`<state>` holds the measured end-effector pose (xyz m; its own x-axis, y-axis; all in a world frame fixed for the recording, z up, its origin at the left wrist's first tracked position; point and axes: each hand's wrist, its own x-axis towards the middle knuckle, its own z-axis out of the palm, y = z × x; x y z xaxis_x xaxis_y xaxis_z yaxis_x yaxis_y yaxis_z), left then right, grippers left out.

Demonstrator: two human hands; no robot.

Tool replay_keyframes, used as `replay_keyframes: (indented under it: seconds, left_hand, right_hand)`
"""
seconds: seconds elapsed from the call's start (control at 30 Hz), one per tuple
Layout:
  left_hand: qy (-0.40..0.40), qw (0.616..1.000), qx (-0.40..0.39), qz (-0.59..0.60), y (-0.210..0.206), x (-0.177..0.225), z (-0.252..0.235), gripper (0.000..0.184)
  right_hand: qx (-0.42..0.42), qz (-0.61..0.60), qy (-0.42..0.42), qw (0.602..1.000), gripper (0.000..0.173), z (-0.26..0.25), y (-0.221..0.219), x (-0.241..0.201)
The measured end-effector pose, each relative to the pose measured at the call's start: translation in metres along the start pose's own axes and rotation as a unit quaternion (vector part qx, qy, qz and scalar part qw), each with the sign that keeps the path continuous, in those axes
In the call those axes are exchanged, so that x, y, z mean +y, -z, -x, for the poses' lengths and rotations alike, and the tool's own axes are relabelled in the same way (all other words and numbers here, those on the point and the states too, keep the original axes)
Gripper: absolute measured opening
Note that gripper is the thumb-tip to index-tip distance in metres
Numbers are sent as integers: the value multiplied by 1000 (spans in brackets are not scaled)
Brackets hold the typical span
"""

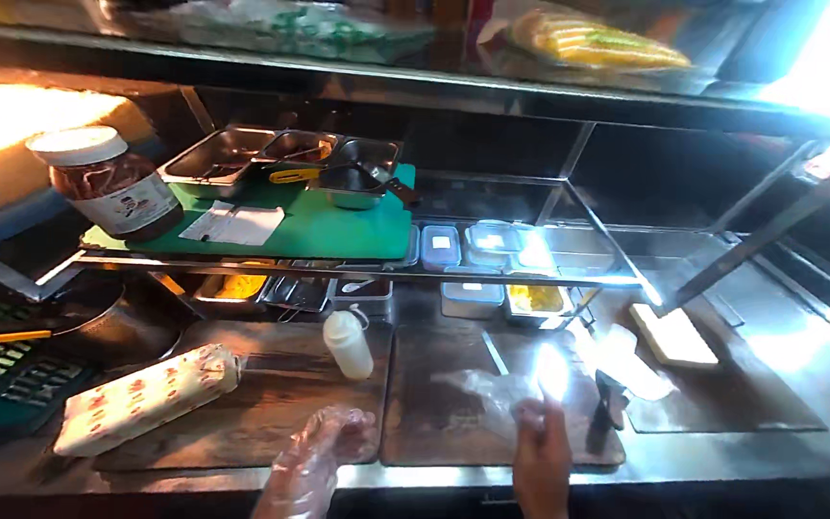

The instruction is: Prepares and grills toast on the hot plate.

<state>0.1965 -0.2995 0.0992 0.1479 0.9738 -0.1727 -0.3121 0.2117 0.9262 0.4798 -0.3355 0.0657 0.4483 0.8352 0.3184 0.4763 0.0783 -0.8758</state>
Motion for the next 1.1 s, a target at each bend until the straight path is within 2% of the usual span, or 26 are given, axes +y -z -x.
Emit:
replay_keyframes:
  seconds: [0.03,0.07,0.13,0.17,0.2,0.23,0.3,0.37,0.4,0.43,0.47,0.5,0.53,0.57,0.6,0.63,0.67,0.7,0.73,0.77,0.8,0.87,0.9,0.97,1.03,1.1]
  left_hand:
    - [41,996,-60,43,-7,-2,3,46]
    - [84,985,-137,65,-18,-2,11,57]
    - [176,951,-243,79,-49,-3,31,75]
    - [221,937,-257,90,-64,-2,37,78]
    - [253,927,-259,97,-75,0,40,78]
    - [264,926,-255,88,-80,4,42,75]
    - [243,939,-244,6,-72,19,45,59]
    - [203,944,-246,-86,-48,44,49,54]
    - [189,945,-245,-104,-35,59,50,51]
    - [172,952,-226,-115,-24,73,51,50]
    - [152,957,-213,-126,-17,82,48,56]
    - [122,956,-216,-157,-15,81,40,71]
    - [86,944,-227,-225,-21,71,31,90]
    - [57,927,-229,-290,-32,53,23,101]
    - [40,927,-201,-313,-47,28,16,99]
    - [35,950,-137,-278,-64,-2,6,80]
    - [52,979,-40,-191,-81,-33,-10,54]
    - [92,992,49,-73,-98,-57,-36,38]
    - [151,983,97,42,-109,-68,-66,33]
    - [223,963,112,100,-117,-71,-94,38]
    - [281,950,81,108,-119,-71,-117,48]
    - [318,948,-18,14,-115,-75,-148,53]
    - [285,955,-39,-74,-112,-79,-163,51]
    - [137,960,-4,-242,-105,-101,-194,41]
    - [13,952,-12,-306,-101,-129,-224,34]
    - [-22,943,-67,-325,-97,-156,-256,37]
  right_hand:
    - [-47,-4,28,998,52,0,6,3]
    - [-134,-37,52,989,56,5,11,0]
    - [-295,-96,78,947,51,11,18,-13]
    - [-349,-106,86,927,39,8,21,-16]
    - [-391,-105,87,910,34,1,25,-14]
    - [-417,-102,89,899,36,-8,31,-9]
    - [-403,-87,123,903,38,-24,44,13]
    - [-351,-65,136,924,37,-37,54,41]
    - [-318,-43,114,940,34,-41,57,54]
    - [-296,-35,56,953,32,-44,59,62]
    - [-299,-60,-35,952,30,-47,61,64]
    - [-323,-120,-126,930,25,-50,62,55]
    - [-342,-202,-179,900,20,-47,56,39]
    - [-349,-268,-192,877,18,-41,44,18]
    - [-340,-294,-158,879,19,-34,26,-1]
    - [-314,-277,-92,904,20,-27,5,-14]
    - [-283,-215,-5,935,24,-24,-16,-16]
    - [-270,-112,80,953,32,-28,-33,-10]
    - [-271,-11,134,953,40,-35,-49,5]
    - [-274,45,146,950,41,-44,-62,24]
    - [-259,71,140,953,36,-53,-73,47]
    - [-227,117,128,958,28,-84,-85,89]
    - [-233,149,105,955,29,-107,-92,105]
    - [-280,209,44,936,34,-150,-112,125]
    - [-364,247,-2,898,44,-179,-137,138]
    - [-402,255,2,879,41,-191,-154,142]
